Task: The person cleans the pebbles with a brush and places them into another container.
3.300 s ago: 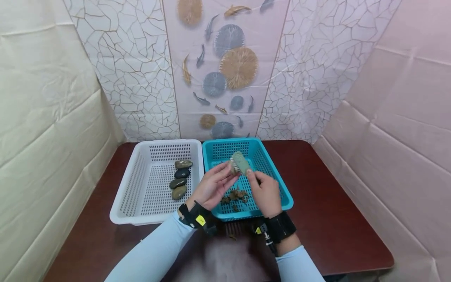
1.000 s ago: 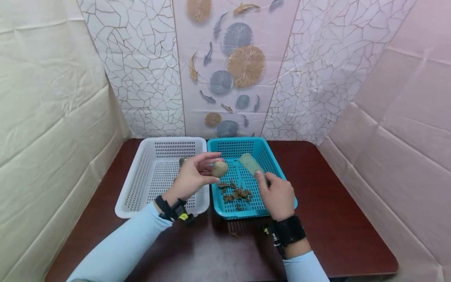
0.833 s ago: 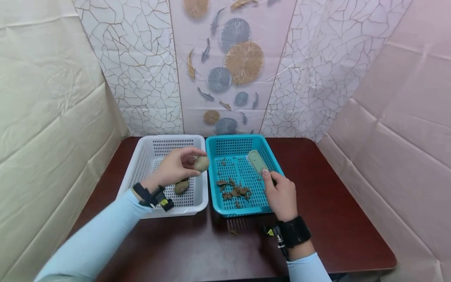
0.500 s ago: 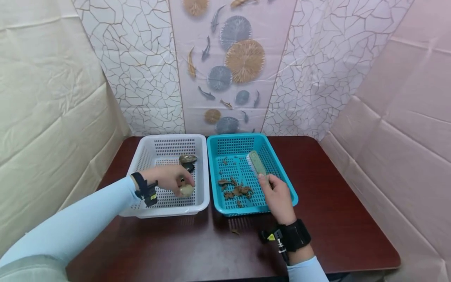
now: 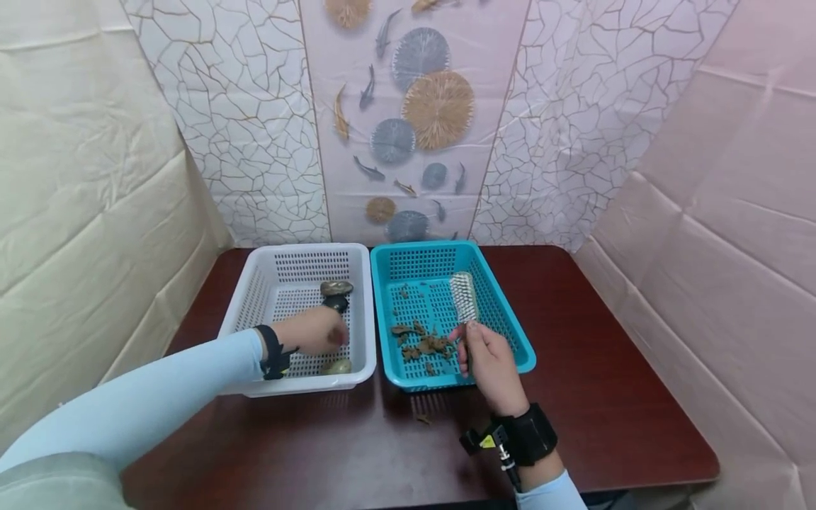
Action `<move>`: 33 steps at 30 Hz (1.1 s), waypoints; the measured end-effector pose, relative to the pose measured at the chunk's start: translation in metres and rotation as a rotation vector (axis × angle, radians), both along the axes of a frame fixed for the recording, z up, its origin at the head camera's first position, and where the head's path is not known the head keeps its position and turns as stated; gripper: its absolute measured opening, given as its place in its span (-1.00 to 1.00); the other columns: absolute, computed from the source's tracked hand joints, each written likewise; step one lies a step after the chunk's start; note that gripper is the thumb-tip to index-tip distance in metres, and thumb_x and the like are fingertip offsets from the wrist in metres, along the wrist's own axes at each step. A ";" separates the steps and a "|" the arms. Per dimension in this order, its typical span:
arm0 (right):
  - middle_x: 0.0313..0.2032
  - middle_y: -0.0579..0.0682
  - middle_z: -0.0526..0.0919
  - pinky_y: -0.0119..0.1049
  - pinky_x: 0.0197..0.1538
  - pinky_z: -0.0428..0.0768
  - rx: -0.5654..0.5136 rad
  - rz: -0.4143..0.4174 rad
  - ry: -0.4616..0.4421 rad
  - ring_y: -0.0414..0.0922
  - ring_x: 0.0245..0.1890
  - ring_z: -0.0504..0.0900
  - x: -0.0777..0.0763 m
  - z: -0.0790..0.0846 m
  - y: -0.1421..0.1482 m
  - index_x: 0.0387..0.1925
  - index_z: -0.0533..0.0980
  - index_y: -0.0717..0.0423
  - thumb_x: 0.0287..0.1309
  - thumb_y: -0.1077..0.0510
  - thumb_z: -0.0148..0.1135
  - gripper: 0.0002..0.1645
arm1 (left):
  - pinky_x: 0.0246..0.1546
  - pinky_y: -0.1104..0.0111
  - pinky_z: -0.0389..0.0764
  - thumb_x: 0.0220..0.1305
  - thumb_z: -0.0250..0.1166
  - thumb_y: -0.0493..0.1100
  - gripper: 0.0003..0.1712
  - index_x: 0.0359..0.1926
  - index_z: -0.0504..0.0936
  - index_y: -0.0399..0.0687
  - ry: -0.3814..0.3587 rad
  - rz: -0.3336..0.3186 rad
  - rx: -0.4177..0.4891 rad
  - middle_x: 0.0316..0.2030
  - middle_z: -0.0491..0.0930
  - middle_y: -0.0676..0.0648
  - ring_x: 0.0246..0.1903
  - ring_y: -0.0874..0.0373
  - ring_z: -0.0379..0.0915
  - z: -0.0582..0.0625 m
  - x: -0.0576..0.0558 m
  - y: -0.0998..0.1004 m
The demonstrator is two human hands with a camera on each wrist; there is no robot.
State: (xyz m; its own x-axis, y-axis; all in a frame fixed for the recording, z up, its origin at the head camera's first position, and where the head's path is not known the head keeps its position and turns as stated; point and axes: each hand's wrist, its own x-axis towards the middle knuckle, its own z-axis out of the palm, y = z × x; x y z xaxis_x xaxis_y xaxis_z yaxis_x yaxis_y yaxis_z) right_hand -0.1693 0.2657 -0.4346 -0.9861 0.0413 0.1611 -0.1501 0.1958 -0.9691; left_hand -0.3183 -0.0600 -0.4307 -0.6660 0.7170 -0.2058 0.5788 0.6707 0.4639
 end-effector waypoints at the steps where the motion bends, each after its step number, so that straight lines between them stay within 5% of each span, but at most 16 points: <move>1: -0.47 0.15 0.47 -0.25 -0.38 0.55 -0.017 0.010 -0.008 -0.05 -0.51 0.44 0.002 0.001 -0.004 -0.09 0.64 0.24 0.83 -0.15 -0.20 -0.35 | -0.09 0.18 0.76 0.47 0.45 -0.27 -0.88 -0.04 0.85 -0.09 0.008 0.031 0.095 -0.24 0.78 0.04 -0.24 0.20 0.68 0.008 0.004 0.005; 3: -0.46 0.14 0.48 -0.25 -0.35 0.56 -0.059 0.039 -0.023 -0.05 -0.49 0.45 0.005 0.004 -0.014 -0.10 0.63 0.27 0.83 -0.16 -0.20 -0.33 | -0.15 0.14 0.81 0.59 0.35 -0.22 -0.79 0.10 0.81 -0.17 -0.036 0.089 0.330 -0.17 0.79 -0.09 -0.24 0.10 0.74 0.027 0.015 0.018; 7: -0.43 0.11 0.50 -0.28 -0.32 0.53 -0.096 0.162 -0.034 -0.09 -0.47 0.46 0.005 0.007 -0.041 -0.08 0.62 0.32 0.82 -0.18 -0.22 -0.29 | -0.23 0.04 0.83 0.69 0.28 -0.06 -0.48 0.46 0.55 -0.27 -0.319 0.171 0.701 0.07 0.74 -0.22 -0.17 -0.04 0.79 0.059 0.045 0.047; 12: -0.39 0.08 0.51 -0.31 -0.35 0.43 -0.036 0.282 -0.042 -0.13 -0.49 0.39 -0.001 0.007 -0.063 -0.01 0.63 0.29 0.83 -0.16 -0.25 -0.30 | -0.34 0.27 0.70 0.66 0.31 -0.13 -0.58 0.34 0.55 -0.29 -0.495 0.280 0.857 -0.13 0.76 -0.09 -0.25 0.08 0.70 0.063 0.058 0.063; 16: -0.36 0.08 0.57 -0.29 -0.35 0.51 0.028 0.256 -0.035 -0.11 -0.45 0.47 -0.004 0.007 -0.057 0.09 0.65 0.22 0.83 -0.13 -0.21 -0.38 | -0.34 0.37 0.68 0.66 0.30 -0.17 -0.72 0.18 0.62 -0.29 -0.481 0.394 0.914 -0.24 0.72 -0.05 -0.26 0.11 0.64 0.064 0.036 0.044; 20: -0.41 0.14 0.53 -0.27 -0.35 0.54 0.007 0.171 -0.013 -0.04 -0.45 0.49 -0.003 0.006 -0.040 0.07 0.64 0.20 0.83 -0.09 -0.14 -0.46 | -0.28 0.39 0.70 0.71 0.24 -0.07 -0.69 0.08 0.62 -0.29 -0.326 0.514 0.795 -0.25 0.60 -0.07 -0.27 0.11 0.56 0.064 -0.005 -0.003; 25: -0.42 0.16 0.51 -0.28 -0.35 0.52 -0.018 0.109 -0.028 -0.04 -0.43 0.46 0.003 0.003 -0.023 0.02 0.66 0.18 0.82 -0.07 -0.12 -0.48 | -0.33 0.33 0.68 0.76 0.14 -0.07 -0.64 -0.15 0.60 -0.28 -0.166 0.546 0.336 -0.43 0.53 -0.06 -0.43 0.13 0.54 0.037 -0.047 -0.057; 29: -0.41 0.16 0.51 -0.27 -0.35 0.53 -0.015 0.109 -0.026 -0.05 -0.43 0.46 0.003 0.002 -0.019 0.04 0.66 0.27 0.82 -0.08 -0.11 -0.44 | -0.18 0.15 0.77 0.77 0.10 -0.10 -0.58 0.08 0.62 -0.47 -0.168 0.515 0.053 -0.37 0.58 -0.14 -0.43 0.11 0.62 0.016 -0.064 -0.068; 33: -0.40 0.17 0.52 -0.25 -0.36 0.54 0.004 0.103 0.001 -0.03 -0.44 0.46 0.002 0.005 -0.013 0.01 0.66 0.31 0.81 -0.08 -0.07 -0.43 | -0.16 0.15 0.74 0.76 0.08 -0.13 -0.49 0.37 0.50 -0.54 -0.112 0.507 -0.145 -0.25 0.65 -0.23 -0.37 0.05 0.67 -0.002 -0.071 -0.058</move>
